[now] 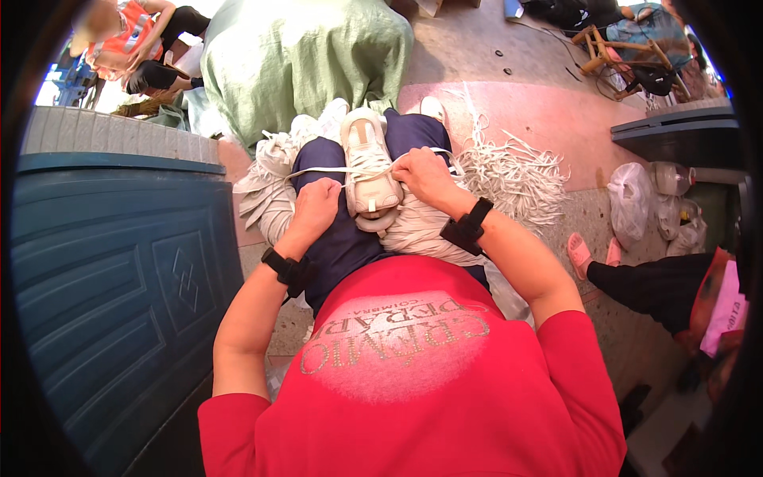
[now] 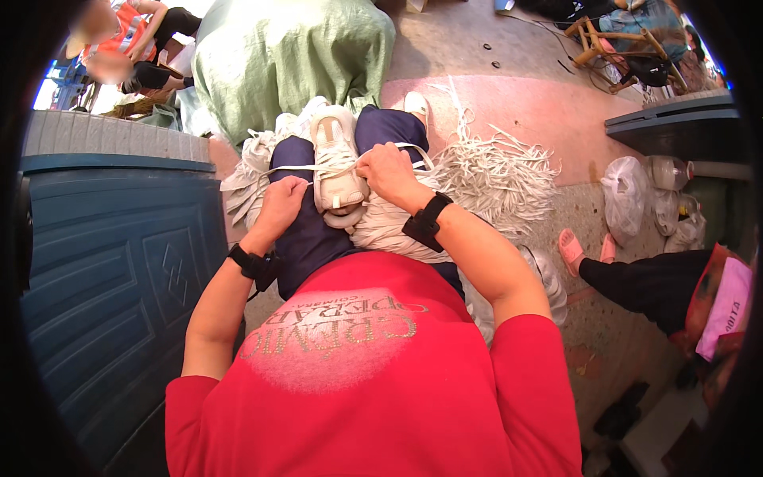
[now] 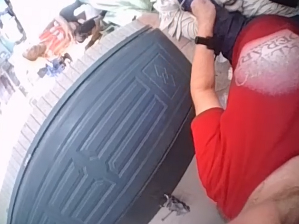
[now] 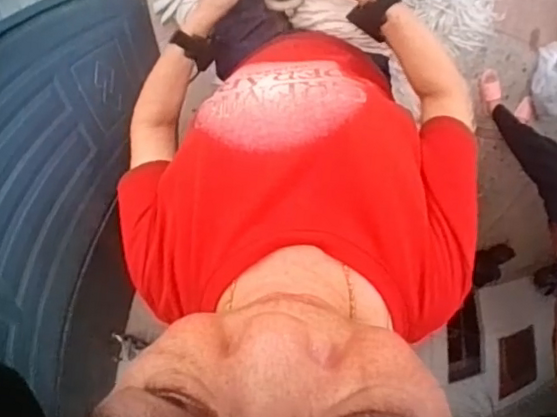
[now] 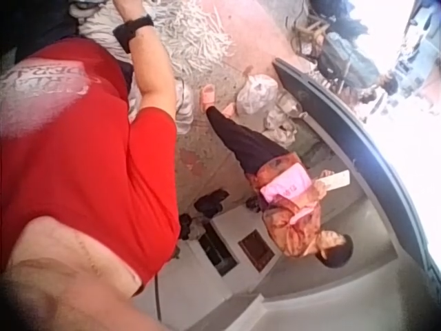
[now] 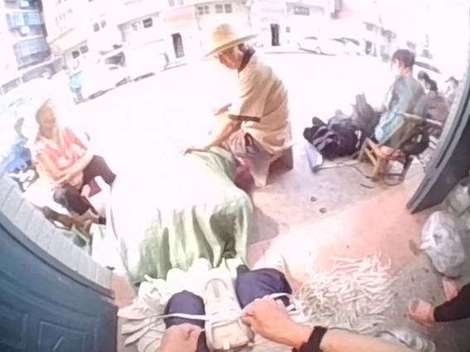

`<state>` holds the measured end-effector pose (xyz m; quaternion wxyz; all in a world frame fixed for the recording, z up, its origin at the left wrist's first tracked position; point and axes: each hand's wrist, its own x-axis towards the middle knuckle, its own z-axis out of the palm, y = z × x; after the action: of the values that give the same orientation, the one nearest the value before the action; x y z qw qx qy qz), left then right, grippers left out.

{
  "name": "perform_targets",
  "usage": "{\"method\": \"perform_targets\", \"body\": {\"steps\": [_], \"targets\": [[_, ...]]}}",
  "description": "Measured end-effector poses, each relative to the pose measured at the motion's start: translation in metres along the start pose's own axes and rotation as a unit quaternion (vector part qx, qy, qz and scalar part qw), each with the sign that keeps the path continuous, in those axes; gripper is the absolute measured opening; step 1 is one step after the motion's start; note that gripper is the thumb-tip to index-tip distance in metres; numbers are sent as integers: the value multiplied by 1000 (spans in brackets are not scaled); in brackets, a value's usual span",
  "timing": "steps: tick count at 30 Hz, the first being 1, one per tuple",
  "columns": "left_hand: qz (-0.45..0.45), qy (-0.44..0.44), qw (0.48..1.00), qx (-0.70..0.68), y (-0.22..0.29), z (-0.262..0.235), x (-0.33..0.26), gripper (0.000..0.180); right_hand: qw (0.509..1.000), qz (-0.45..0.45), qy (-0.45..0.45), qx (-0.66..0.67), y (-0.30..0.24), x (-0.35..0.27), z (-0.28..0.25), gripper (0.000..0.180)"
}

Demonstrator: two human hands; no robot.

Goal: Tie laces on manufactured white shoes.

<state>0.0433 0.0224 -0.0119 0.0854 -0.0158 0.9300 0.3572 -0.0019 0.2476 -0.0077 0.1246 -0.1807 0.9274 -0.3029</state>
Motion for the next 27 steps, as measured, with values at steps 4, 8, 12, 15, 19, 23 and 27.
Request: {"method": "perform_targets", "body": {"steps": [4, 8, 12, 15, 19, 23, 27], "targets": [[42, 16, 994, 104, 2, 6, 3, 20, 998, -20, -43, -36, 6, 1, 2, 13], [53, 11, 988, 144, 8, 3, 2, 20, 994, -60, 51, 75, 14, -4, 14, 11], [67, 16, 987, 147, 11, 2, 1, 19, 996, -46, 38, 63, 14, -2, 14, 13], [93, 12, 972, 215, 16, 5, 2, 16, 995, -60, 34, 67, 13, -2, 12, 13], [137, 43, 963, 229, 15, 11, 5, 15, 994, -82, 35, 70, 9, 0, 11, 10], [147, 113, 950, 252, 24, 4, -4, 17, 992, -93, 21, -79, 7, -3, 6, 16], [150, 108, 924, 335, 44, 7, -24, 18, 983, -61, 19, -173, -24, -15, -7, 20]]}}
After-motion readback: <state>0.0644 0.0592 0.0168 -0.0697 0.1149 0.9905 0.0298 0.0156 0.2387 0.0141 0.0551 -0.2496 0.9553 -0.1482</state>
